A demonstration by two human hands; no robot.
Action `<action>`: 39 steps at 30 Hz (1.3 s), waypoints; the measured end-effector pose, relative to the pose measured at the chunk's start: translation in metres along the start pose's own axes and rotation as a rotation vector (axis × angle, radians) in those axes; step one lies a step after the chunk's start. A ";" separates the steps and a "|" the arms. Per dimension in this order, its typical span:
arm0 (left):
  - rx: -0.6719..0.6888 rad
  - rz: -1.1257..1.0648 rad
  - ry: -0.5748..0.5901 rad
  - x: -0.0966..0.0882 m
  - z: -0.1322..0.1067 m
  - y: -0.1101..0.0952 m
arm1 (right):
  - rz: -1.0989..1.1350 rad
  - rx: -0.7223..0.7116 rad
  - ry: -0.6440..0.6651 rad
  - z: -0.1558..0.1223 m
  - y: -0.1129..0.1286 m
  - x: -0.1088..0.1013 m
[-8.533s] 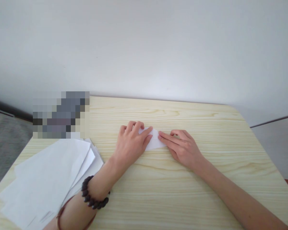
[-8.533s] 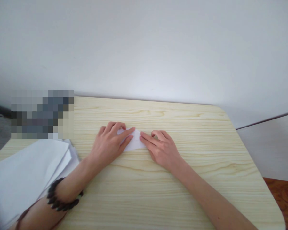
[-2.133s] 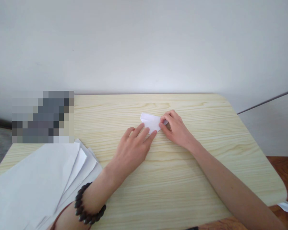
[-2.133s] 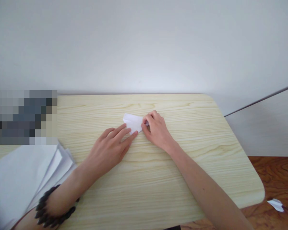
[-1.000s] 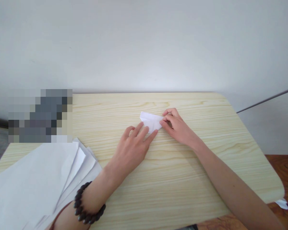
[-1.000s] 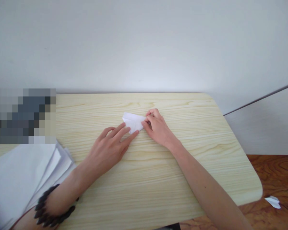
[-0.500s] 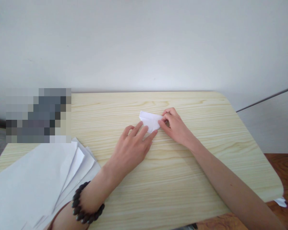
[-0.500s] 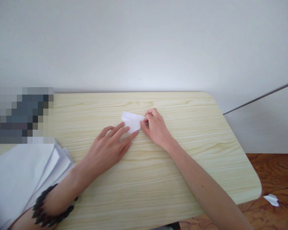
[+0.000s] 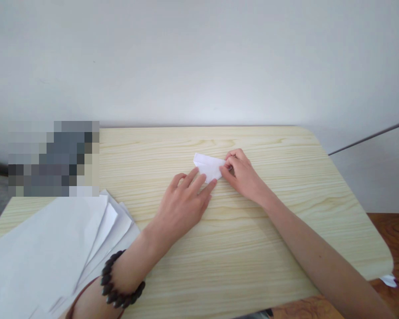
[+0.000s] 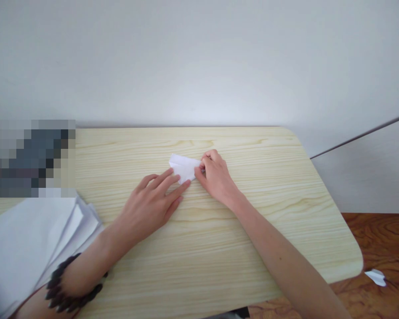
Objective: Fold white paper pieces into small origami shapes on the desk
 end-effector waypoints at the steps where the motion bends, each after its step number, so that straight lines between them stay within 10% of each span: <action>1: -0.002 -0.001 -0.001 0.000 0.000 0.000 | 0.001 0.003 0.003 0.000 0.000 0.000; 39: -0.015 -0.032 -0.071 -0.004 0.000 0.001 | 0.244 -0.028 0.129 -0.004 -0.009 -0.008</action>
Point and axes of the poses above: each hand's wrist, its own z-axis towards the middle knuckle, its own x-axis out of the palm, y = z × x, the point moved 10 cm from there along z, towards the middle knuckle, and after that the axes turned 7 degrees about x, right-handed, at the moved point
